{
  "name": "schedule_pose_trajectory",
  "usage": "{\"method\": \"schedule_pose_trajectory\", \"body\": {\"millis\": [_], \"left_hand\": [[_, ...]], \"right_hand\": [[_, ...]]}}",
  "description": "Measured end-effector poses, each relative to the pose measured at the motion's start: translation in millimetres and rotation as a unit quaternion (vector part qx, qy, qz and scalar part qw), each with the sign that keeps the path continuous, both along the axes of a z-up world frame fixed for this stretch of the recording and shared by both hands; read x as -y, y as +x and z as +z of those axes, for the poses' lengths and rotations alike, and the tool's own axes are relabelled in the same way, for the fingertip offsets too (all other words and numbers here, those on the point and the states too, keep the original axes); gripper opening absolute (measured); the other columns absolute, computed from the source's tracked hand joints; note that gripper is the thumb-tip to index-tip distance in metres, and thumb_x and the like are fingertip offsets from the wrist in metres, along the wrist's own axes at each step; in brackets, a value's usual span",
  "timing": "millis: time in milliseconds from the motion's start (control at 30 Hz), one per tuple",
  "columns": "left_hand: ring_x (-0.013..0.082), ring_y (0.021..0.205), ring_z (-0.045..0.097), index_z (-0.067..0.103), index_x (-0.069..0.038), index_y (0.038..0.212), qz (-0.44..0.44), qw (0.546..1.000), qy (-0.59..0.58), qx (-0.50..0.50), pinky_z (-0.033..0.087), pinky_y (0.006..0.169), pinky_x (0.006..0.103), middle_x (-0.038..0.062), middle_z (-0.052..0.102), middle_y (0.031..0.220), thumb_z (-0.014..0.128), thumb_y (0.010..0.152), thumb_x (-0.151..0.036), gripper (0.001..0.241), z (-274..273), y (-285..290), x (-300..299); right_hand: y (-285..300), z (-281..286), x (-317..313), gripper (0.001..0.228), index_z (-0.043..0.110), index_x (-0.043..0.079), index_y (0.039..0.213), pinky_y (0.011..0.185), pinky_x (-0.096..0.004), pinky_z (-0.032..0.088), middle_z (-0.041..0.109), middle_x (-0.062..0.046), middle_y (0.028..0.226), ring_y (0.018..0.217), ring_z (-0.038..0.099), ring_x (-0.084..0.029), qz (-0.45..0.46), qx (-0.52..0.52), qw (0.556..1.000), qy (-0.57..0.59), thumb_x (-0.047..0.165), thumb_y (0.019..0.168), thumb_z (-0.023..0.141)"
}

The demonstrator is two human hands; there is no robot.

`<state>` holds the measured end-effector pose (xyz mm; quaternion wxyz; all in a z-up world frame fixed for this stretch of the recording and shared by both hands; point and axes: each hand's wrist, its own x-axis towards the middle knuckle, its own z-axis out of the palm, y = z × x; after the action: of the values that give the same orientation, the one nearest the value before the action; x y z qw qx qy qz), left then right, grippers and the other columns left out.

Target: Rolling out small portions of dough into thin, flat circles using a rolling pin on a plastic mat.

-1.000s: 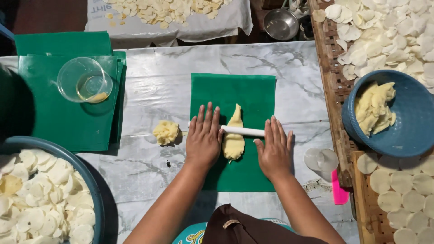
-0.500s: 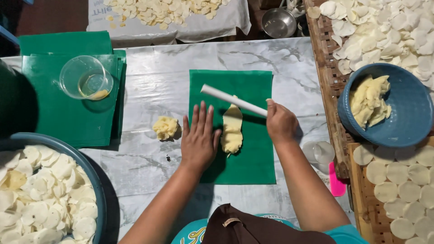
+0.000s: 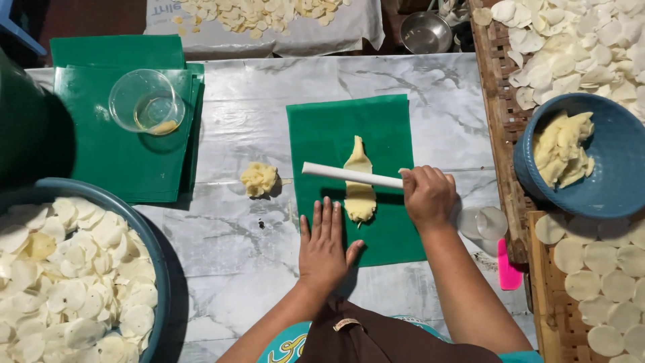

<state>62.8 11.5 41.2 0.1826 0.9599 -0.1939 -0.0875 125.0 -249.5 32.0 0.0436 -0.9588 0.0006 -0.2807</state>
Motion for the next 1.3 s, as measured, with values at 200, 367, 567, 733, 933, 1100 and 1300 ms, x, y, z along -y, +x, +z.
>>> {"method": "schedule_pose_trajectory", "body": {"millis": [200, 367, 567, 733, 933, 1100, 1300], "left_hand": [[0.0339, 0.144, 0.049, 0.058, -0.013, 0.143, 0.063, 0.933, -0.156, 0.318, 0.014, 0.127, 0.0543, 0.012, 0.053, 0.152, 0.058, 0.098, -0.032, 0.049, 29.9, 49.4, -15.4], [0.0367, 0.154, 0.029, 0.044, -0.012, 0.156, 0.063, 0.973, -0.064, 0.215, 0.017, 0.125, 0.0548, 0.015, 0.035, 0.166, 0.042, 0.107, -0.035, 0.055, -10.3, 102.8, -9.2], [0.0368, 0.158, 0.017, 0.031, -0.012, 0.162, 0.103, 0.992, -0.008, 0.078, 0.006, 0.126, 0.0597, 0.014, 0.023, 0.171, 0.034, 0.107, -0.042, 0.063, -8.6, 149.3, 3.7], [0.0336, 0.16, 0.006, 0.019, -0.015, 0.166, 0.09, 0.995, 0.004, 0.051, -0.001, 0.127, 0.0593, 0.01, 0.01, 0.174, 0.028, 0.107, -0.047, 0.067, 8.5, 149.0, 2.8], [0.0328, 0.159, 0.007, 0.021, -0.014, 0.165, 0.049, 0.997, 0.024, 0.05, 0.003, 0.128, 0.0539, 0.009, 0.013, 0.174, 0.027, 0.109, -0.046, 0.065, -0.1, 80.8, -12.0], [0.0303, 0.158, 0.016, 0.029, -0.02, 0.162, 0.032, 0.996, -0.011, 0.081, 0.003, 0.128, 0.054, 0.008, 0.02, 0.172, 0.039, 0.107, -0.041, 0.06, -15.2, 47.1, -22.2], [0.0307, 0.153, 0.034, 0.048, -0.013, 0.152, 0.046, 0.966, -0.039, 0.252, 0.016, 0.127, 0.0511, 0.014, 0.037, 0.165, 0.048, 0.107, -0.034, 0.05, -29.4, 22.2, -29.8]], "right_hand": [[4.2, -17.5, 3.8, 0.046, 0.047, 0.02, 0.073, 0.074, -0.038, 0.044, 0.046, 0.001, 0.069, 0.071, 0.06, -0.023, 0.066, 0.011, 0.997, -0.034, 0.05, 0.108, 0.049], [6.9, -36.2, -1.1, 0.042, 0.047, 0.023, 0.078, 0.085, -0.041, 0.042, 0.047, 0.001, 0.076, 0.077, 0.058, -0.023, 0.018, -0.004, 1.0, -0.024, 0.055, 0.104, 0.053], [38.6, 14.4, -26.7, 0.036, 0.054, 0.015, 0.129, 0.109, -0.06, 0.03, 0.048, -0.016, 0.14, 0.127, 0.05, -0.036, -0.04, -0.109, 0.992, 0.057, 0.042, 0.105, 0.052], [36.0, 13.1, -29.6, 0.057, 0.047, 0.012, 0.155, 0.111, -0.066, 0.032, 0.034, -0.024, 0.162, 0.148, 0.039, -0.039, -0.039, -0.121, 0.991, 0.034, 0.049, 0.112, 0.042], [-40.2, 11.1, -32.1, 0.059, 0.042, 0.01, 0.158, 0.117, -0.053, 0.03, 0.041, -0.017, 0.163, 0.147, 0.043, -0.031, 0.026, -0.134, 0.99, -0.03, 0.042, 0.109, 0.041], [-70.0, -26.7, -8.9, 0.048, 0.06, 0.019, 0.146, 0.105, -0.048, 0.042, 0.06, -0.002, 0.114, 0.108, 0.061, -0.026, 0.093, -0.059, 0.994, 0.025, 0.031, 0.099, 0.061], [-91.9, -12.2, -14.9, 0.053, 0.056, 0.019, 0.15, 0.104, -0.046, 0.041, 0.059, -0.002, 0.115, 0.108, 0.06, -0.025, 0.127, -0.062, 0.99, -0.007, 0.026, 0.097, 0.062]]}}
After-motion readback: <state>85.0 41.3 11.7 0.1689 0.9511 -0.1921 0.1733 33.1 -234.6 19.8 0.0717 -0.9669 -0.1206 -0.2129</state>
